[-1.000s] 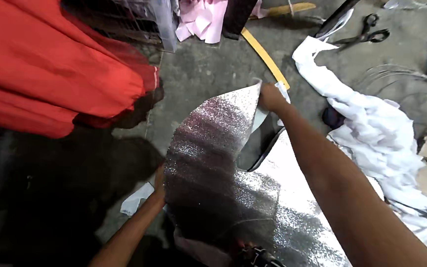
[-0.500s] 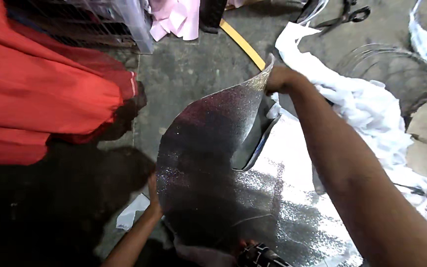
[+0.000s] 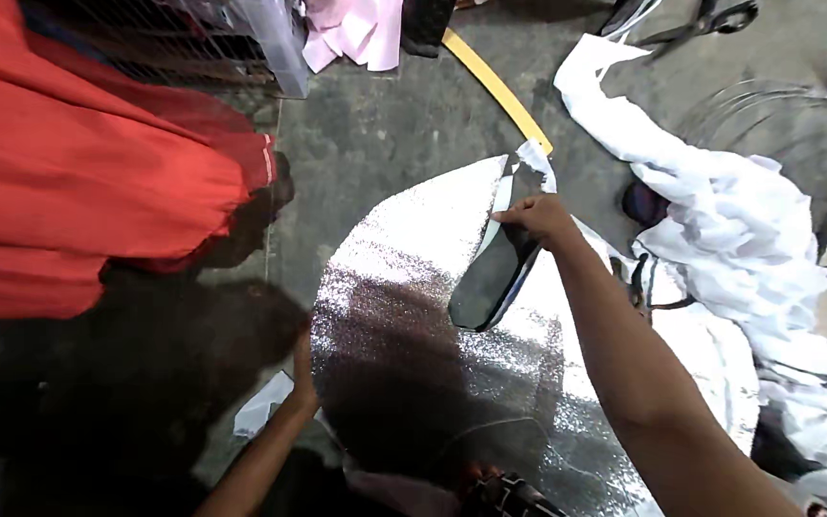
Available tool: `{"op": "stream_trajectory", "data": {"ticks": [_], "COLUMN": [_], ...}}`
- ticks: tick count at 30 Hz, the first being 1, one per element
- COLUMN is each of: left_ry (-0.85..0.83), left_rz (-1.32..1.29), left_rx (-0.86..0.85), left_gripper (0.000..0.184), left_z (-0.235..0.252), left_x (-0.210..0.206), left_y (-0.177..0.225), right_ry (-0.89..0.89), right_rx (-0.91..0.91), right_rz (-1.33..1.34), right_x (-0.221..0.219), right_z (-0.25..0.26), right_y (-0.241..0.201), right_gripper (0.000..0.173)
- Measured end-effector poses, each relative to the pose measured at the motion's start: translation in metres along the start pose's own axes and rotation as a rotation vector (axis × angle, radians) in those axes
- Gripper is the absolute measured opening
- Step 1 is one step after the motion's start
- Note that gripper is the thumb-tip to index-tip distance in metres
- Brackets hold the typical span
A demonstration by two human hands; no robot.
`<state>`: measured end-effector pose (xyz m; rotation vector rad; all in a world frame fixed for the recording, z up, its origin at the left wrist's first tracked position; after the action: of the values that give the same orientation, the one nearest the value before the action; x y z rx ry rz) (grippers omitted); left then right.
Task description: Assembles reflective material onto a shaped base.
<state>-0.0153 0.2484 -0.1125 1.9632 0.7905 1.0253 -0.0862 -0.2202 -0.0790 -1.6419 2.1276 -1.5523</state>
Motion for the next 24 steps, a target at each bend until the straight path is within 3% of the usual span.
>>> {"op": "stream_trajectory", "data": {"ticks": [2, 5, 6, 8, 9, 10, 11, 15, 18, 21, 24], "left_ry": [-0.017, -0.005, -0.035, -0.209, -0.292, -0.341, -0.35, -0.247, -0.2, -0.184, -0.053], "left_rz": [-0.097, 0.088, 0.099, 0.124, 0.157, 0.217, 0.32, 0.778, 0.78, 0.687, 0.735], "left_rx": [0.053, 0.067, 0.123, 0.071, 0.005, -0.051, -0.08, -0.123, -0.149, -0.175, -0.343], "left_gripper": [0.045, 0.045, 0.059, 0.084, 0.072, 0.047, 0.037, 0.057, 0.056, 0.071, 0.052], "left_z": [0.005, 0.018, 0.026, 0.046, 0.052, 0.057, 0.061, 0.068, 0.06, 0.058, 0.039], "left_x": [0.004, 0.022, 0.025, 0.021, 0.016, 0.01, 0.001, -0.03, -0.038, -0.034, -0.038], "left_y": [0.011, 0.038, 0.042, 0.042, 0.049, 0.059, 0.069, 0.083, 0.084, 0.078, 0.083], "right_ry": [-0.024, -0.124, -0.149, -0.178, -0.178, -0.166, -0.148, -0.052, -0.016, -0.001, 0.044], "right_rx": [0.033, 0.125, 0.135, 0.114, 0.1, 0.091, 0.086, 0.05, 0.048, 0.072, 0.118], "right_rz": [-0.025, -0.056, -0.046, -0.007, 0.008, 0.012, 0.007, -0.019, -0.046, -0.111, -0.069], "right_x": [-0.007, -0.023, -0.026, -0.028, -0.028, -0.027, -0.026, -0.018, -0.013, -0.011, -0.009], "right_z": [0.006, 0.015, 0.016, 0.016, 0.015, 0.015, 0.015, 0.023, 0.026, 0.029, 0.023], "right_y": [-0.005, -0.023, -0.026, -0.027, -0.028, -0.028, -0.027, -0.012, -0.009, -0.012, -0.014], "right_gripper": [0.032, 0.026, 0.025, 0.024, 0.024, 0.025, 0.025, 0.021, 0.017, 0.02, 0.022]}}
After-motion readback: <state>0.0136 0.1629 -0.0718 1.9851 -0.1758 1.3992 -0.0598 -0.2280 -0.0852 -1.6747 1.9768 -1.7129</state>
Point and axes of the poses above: each hand's wrist, its own z-axis towards the middle knuckle, its own x-axis out of the back of the hand, y = z × x, the point moved 9 cm from there along z, towards the middle knuckle, and after that the axes turned 12 degrees about z, right-handed, at the moved point
